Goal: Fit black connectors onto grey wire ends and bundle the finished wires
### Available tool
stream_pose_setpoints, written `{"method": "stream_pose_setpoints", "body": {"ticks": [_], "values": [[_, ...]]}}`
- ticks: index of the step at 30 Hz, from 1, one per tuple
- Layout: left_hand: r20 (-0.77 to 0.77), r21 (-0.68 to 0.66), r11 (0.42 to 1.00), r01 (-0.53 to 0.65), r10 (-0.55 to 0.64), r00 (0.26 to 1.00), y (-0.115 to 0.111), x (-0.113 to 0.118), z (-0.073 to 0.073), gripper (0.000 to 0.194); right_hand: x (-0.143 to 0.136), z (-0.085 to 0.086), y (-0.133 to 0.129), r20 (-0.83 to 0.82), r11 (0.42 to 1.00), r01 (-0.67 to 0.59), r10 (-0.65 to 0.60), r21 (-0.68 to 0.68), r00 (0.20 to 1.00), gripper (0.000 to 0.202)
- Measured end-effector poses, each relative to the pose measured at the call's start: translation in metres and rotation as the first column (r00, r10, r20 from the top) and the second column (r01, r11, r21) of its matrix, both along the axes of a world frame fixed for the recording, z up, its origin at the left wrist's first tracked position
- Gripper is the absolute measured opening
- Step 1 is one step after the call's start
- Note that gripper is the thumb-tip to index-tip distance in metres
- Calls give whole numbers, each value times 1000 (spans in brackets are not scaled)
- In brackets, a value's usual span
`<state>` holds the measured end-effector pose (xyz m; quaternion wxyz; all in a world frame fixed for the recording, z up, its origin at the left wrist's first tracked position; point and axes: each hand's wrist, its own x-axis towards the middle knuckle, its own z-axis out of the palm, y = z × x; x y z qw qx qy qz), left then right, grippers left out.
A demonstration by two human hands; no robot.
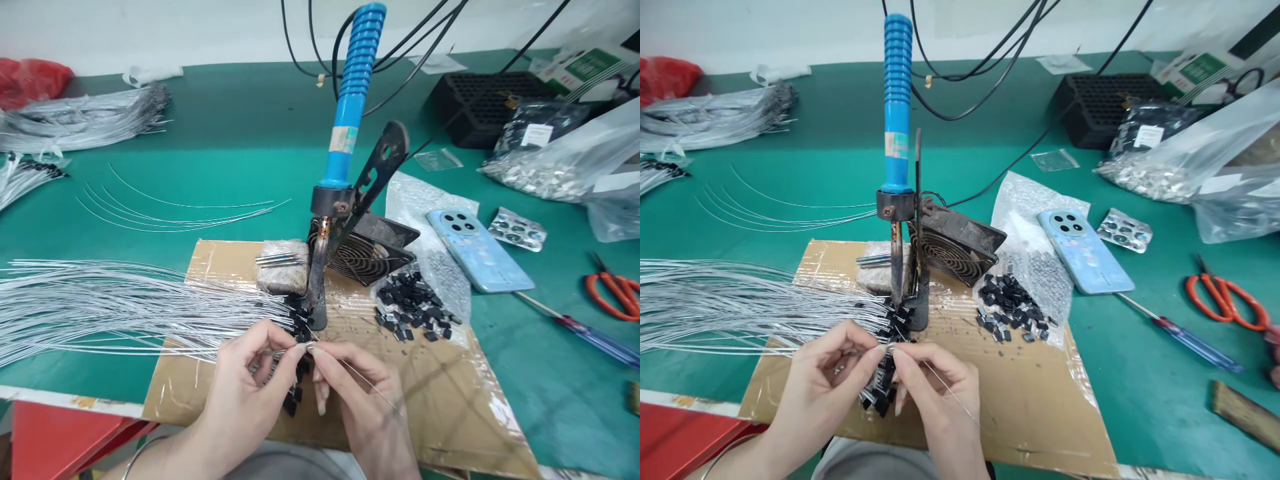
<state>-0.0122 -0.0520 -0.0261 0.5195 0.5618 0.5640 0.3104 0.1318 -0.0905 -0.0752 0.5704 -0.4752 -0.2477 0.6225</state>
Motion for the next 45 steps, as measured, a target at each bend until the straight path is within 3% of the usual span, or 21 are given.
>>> {"method": "stream_pose_setpoints", "body": {"ticks": [6, 11, 15, 19, 26, 31, 34, 36, 39, 40, 42, 44, 45], "values": [[-69, 55, 997, 44, -40, 997, 0, -2, -3, 20, 0, 13, 3, -9, 992, 39, -40, -121, 999, 19], [-127, 92, 990, 103, -91, 988, -1, -6, -1, 20, 10, 16, 8, -72, 985, -109, 100, -132, 992, 23], [-155, 85, 991, 104, -90, 984, -1, -7, -1, 20, 15, 17, 9, -60, 977, -128, 119, -172, 991, 24], [-161, 73, 994, 78, -66, 985, 0, -4, -3, 22, 15, 12, 7, -85, 982, -150, 140, -117, 986, 21], [-145, 103, 994, 17, -2, 989, -2, 1, -5, 22, 3, 3, 4, -145, 995, -2, -13, -104, 989, 19], [-71, 21, 1000, -14, 16, 997, -3, 4, -7, 23, -6, -3, 2, -176, 997, 8, -23, -83, 984, 15], [-33, -28, 999, -22, 21, 999, -1, 4, -6, 23, -6, -3, 1, -158, 997, 14, -25, -71, 987, 15], [-49, -28, 999, -35, 34, 998, 1, 3, -5, 22, 2, -2, -1, -115, 999, 4, -8, -39, 993, 25], [-62, -29, 997, -66, 64, 996, 5, -1, -2, 18, 32, -3, -5, 141, 996, 92, -92, 10, 986, 42], [-54, -38, 997, -73, 71, 996, 5, -2, -1, 17, 45, -5, -6, 297, 983, 181, -182, 33, 937, 39], [-32, -53, 996, -73, 71, 997, 7, -4, 0, 15, 72, -11, -10, 633, 922, 376, -349, 98, 692, 31], [-26, -46, 997, -65, 64, 998, 8, -4, 1, 13, 93, -17, -11, 839, 886, 442, -345, 143, 420, 33], [-31, -39, 997, -66, 65, 997, 8, -4, 2, 13, 100, -19, -11, 893, 895, 426, -292, 130, 341, 35]]}}
